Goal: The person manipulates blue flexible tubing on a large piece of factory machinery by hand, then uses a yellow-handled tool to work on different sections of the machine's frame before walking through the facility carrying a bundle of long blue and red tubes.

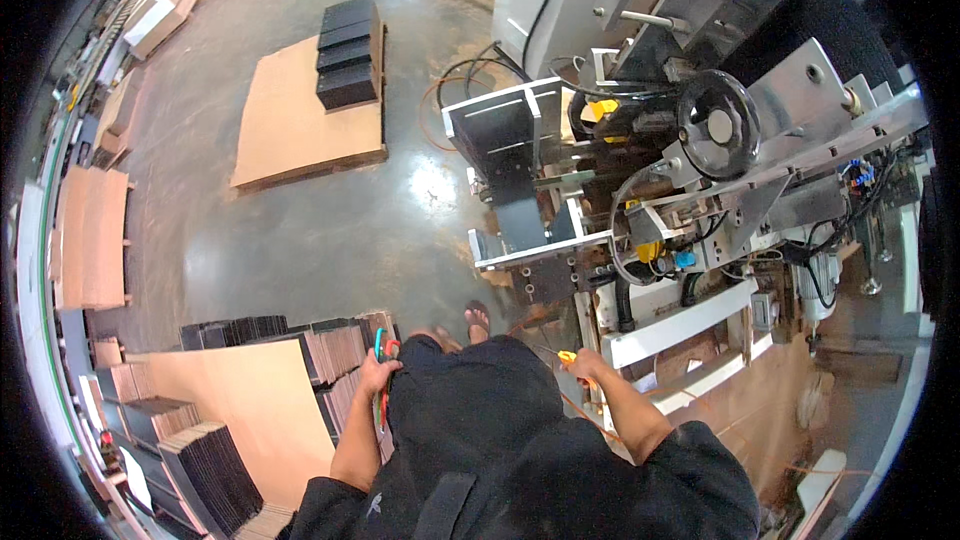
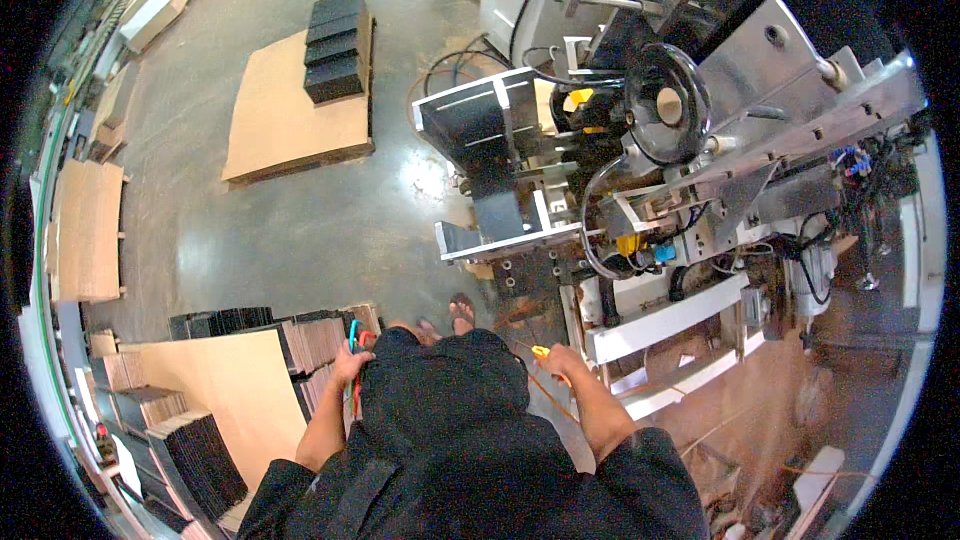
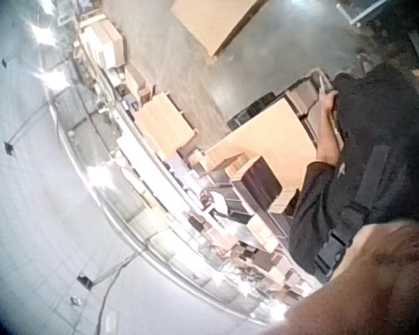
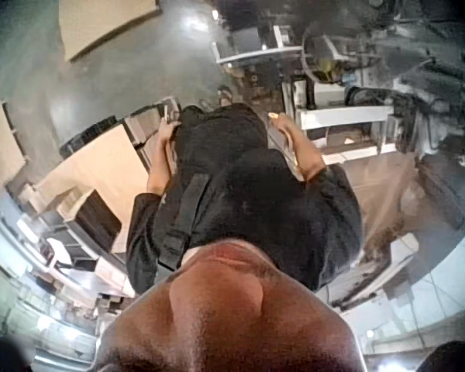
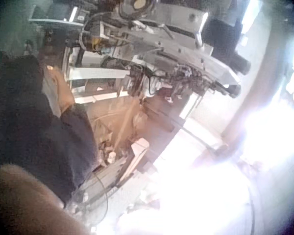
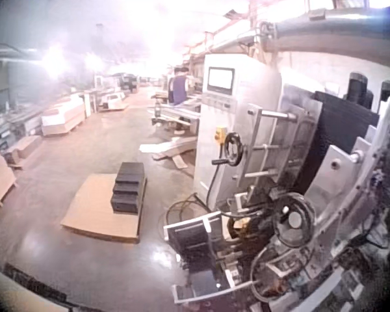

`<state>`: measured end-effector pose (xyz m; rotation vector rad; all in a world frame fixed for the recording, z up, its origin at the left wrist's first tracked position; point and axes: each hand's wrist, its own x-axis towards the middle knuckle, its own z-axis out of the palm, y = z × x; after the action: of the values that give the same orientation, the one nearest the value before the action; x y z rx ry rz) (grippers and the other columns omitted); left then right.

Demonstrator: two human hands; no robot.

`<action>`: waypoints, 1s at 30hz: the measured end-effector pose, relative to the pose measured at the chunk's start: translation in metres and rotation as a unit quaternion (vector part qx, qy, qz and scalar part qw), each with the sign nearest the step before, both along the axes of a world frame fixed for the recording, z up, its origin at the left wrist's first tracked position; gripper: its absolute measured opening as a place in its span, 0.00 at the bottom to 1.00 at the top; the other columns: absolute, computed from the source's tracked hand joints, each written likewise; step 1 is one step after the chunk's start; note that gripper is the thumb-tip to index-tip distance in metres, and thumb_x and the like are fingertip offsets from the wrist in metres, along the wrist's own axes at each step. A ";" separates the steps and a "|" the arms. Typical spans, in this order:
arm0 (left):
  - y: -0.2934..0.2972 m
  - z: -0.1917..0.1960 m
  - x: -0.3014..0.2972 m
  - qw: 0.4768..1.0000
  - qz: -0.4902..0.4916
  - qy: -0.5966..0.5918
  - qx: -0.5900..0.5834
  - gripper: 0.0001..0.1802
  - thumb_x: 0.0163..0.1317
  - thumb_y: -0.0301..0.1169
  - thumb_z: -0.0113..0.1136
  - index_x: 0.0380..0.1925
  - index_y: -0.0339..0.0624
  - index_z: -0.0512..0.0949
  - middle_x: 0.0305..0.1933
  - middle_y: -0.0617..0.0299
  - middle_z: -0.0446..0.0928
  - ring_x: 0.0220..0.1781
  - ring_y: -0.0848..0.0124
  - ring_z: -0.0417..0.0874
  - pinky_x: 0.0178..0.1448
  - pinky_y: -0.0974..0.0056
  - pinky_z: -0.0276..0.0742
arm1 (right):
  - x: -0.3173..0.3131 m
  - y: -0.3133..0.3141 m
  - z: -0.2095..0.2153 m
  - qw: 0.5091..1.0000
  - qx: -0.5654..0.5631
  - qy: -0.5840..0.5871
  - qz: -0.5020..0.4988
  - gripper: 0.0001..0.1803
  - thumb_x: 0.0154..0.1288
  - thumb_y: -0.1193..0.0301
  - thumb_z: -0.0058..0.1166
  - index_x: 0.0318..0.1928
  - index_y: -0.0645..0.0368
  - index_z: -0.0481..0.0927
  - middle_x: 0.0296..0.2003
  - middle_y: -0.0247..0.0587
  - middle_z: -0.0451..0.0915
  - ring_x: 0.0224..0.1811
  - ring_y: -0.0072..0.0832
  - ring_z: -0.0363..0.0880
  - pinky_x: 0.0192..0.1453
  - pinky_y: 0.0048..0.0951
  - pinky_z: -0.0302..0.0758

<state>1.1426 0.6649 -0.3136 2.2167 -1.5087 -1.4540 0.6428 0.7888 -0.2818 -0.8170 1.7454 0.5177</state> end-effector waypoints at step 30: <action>-0.485 -0.079 0.188 0.955 -0.151 0.163 0.196 0.08 0.49 0.30 0.62 0.27 0.42 0.74 0.22 0.66 0.72 0.23 0.73 0.71 0.28 0.63 0.67 | 0.266 -0.327 0.213 0.909 -0.276 0.113 -0.291 0.21 0.61 0.53 0.60 0.44 0.57 0.82 0.36 0.47 0.85 0.40 0.43 0.83 0.48 0.38 0.77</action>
<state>1.3307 0.1794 -0.3927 1.8356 -1.6033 -2.2568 0.9084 0.4619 -0.0692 -0.5723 2.2727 -0.3145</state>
